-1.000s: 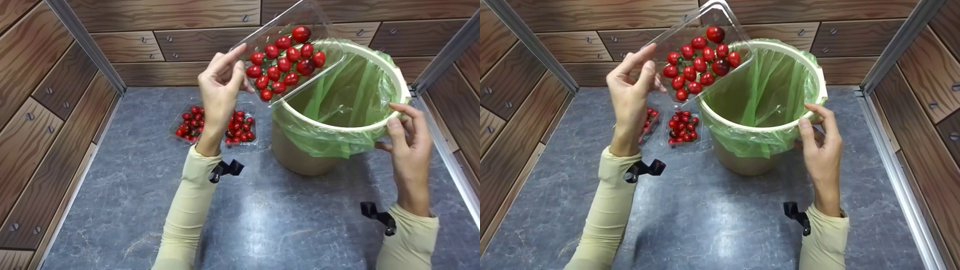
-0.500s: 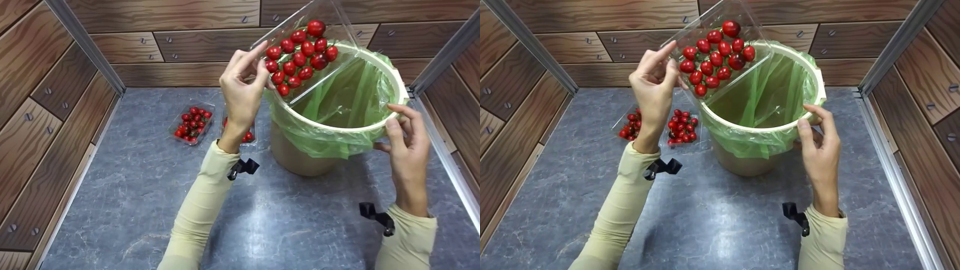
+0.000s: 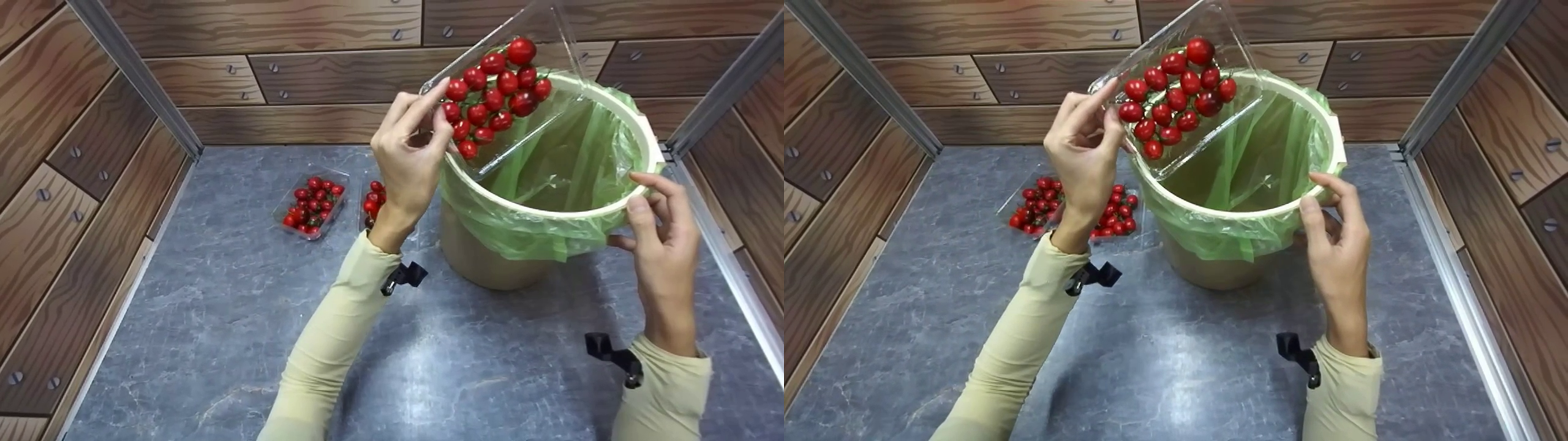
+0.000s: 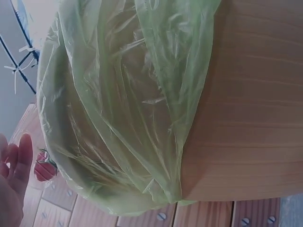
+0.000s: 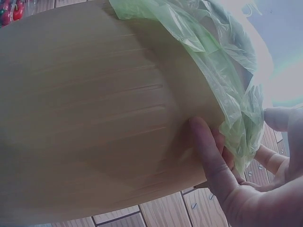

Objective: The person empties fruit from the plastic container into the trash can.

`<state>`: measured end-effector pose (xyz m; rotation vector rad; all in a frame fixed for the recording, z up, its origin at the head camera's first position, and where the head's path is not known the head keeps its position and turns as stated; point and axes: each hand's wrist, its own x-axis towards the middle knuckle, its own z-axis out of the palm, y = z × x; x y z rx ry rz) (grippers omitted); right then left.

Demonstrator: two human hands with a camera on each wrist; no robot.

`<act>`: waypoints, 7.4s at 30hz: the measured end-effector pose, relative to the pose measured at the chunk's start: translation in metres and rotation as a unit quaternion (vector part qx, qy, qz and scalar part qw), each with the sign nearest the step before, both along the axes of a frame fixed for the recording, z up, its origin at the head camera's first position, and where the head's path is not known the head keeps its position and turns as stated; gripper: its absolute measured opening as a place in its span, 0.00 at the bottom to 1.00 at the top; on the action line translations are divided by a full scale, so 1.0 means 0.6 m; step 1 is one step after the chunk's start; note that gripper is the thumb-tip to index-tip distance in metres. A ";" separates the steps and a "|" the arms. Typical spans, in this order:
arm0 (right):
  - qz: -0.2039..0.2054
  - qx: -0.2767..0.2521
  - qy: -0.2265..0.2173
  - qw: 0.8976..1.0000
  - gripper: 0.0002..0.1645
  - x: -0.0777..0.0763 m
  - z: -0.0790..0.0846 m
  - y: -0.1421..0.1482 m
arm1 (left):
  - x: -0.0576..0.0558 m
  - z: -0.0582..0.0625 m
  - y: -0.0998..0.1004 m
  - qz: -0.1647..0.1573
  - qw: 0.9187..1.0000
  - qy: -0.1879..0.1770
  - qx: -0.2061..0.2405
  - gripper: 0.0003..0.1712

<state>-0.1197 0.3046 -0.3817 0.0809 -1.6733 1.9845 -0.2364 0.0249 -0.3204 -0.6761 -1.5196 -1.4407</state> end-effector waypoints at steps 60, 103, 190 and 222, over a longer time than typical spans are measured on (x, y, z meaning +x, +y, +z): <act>-0.019 0.031 -0.005 0.999 0.21 0.000 0.000 -0.002 | 0.020 -0.003 0.022 0.035 0.973 0.152 -0.171 0.17; -0.013 0.033 0.002 0.999 0.21 0.001 0.001 -0.003 | 0.105 -0.012 -0.106 -0.034 0.992 0.071 0.094 0.15; -0.011 0.029 0.006 1.000 0.21 -0.001 -0.001 0.001 | 0.022 -0.315 -0.383 -0.289 0.772 -0.521 -0.223 0.19; -0.002 0.018 0.015 1.000 0.20 -0.004 -0.006 0.001 | 0.032 -0.268 -0.436 -0.216 0.828 -0.428 -0.290 0.21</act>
